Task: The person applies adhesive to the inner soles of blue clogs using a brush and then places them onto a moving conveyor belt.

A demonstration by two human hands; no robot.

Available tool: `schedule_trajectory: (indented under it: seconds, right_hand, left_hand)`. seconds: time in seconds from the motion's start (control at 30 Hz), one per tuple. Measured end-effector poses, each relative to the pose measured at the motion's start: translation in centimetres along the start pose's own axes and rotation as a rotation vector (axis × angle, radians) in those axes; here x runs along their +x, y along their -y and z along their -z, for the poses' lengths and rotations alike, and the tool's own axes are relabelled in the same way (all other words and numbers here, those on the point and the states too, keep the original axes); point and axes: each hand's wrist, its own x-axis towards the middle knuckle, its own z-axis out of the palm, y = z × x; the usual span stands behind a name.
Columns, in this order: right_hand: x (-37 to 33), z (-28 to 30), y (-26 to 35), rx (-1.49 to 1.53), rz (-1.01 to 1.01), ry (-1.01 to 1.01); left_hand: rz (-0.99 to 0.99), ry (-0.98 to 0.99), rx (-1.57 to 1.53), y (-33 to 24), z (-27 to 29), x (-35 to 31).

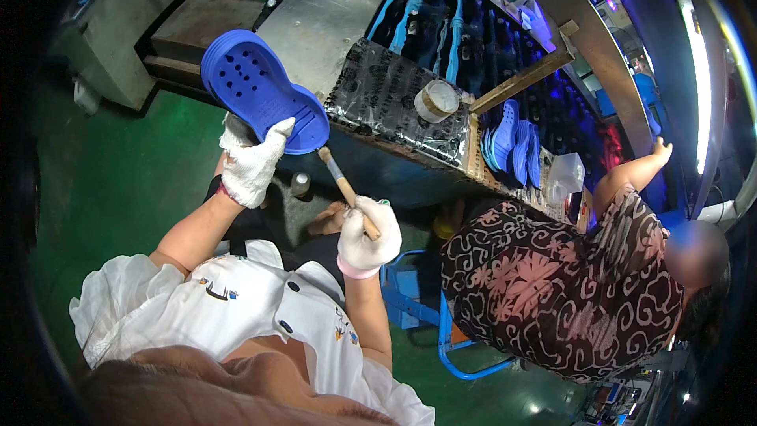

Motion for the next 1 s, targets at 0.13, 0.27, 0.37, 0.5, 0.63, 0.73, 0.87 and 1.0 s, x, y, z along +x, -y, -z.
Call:
schedule_trajectory:
  seconds: [0.13,0.27,0.37,0.5,0.63,0.73,0.87,1.0]
  right_hand:
    - [1.3,0.1,-0.7,-0.154,0.094,0.106]
    - [0.8,0.4,-0.3,-0.059,-0.07,-0.072]
    - [0.8,0.2,-0.7,-0.062,0.041,-0.007]
    - [0.9,0.4,-0.9,-0.187,0.135,0.071]
    - [0.9,0.5,-0.4,-0.1,0.084,0.017]
    - [1.3,0.4,0.0,-0.199,0.149,0.123]
    - [0.8,0.9,0.0,-0.126,0.174,0.02]
    - [1.5,0.2,0.2,-0.133,0.17,0.114]
  left_hand:
    - [-0.035,-0.019,-0.049,0.1,-0.6,-0.1]
    - [-0.008,-0.039,-0.044,0.3,-1.0,-0.1]
    - [-0.065,-0.003,0.002,0.8,-1.2,-0.2]
    - [-0.038,-0.064,-0.015,0.6,-1.4,0.2]
    - [0.119,-0.016,-0.061,0.5,-1.3,-0.1]
    - [0.092,-0.024,-0.019,-0.2,-1.3,-0.1]
    - [0.006,-0.068,-0.083,0.3,-1.4,0.0]
    - [0.134,-0.015,-0.066,-0.2,-1.2,-0.4]
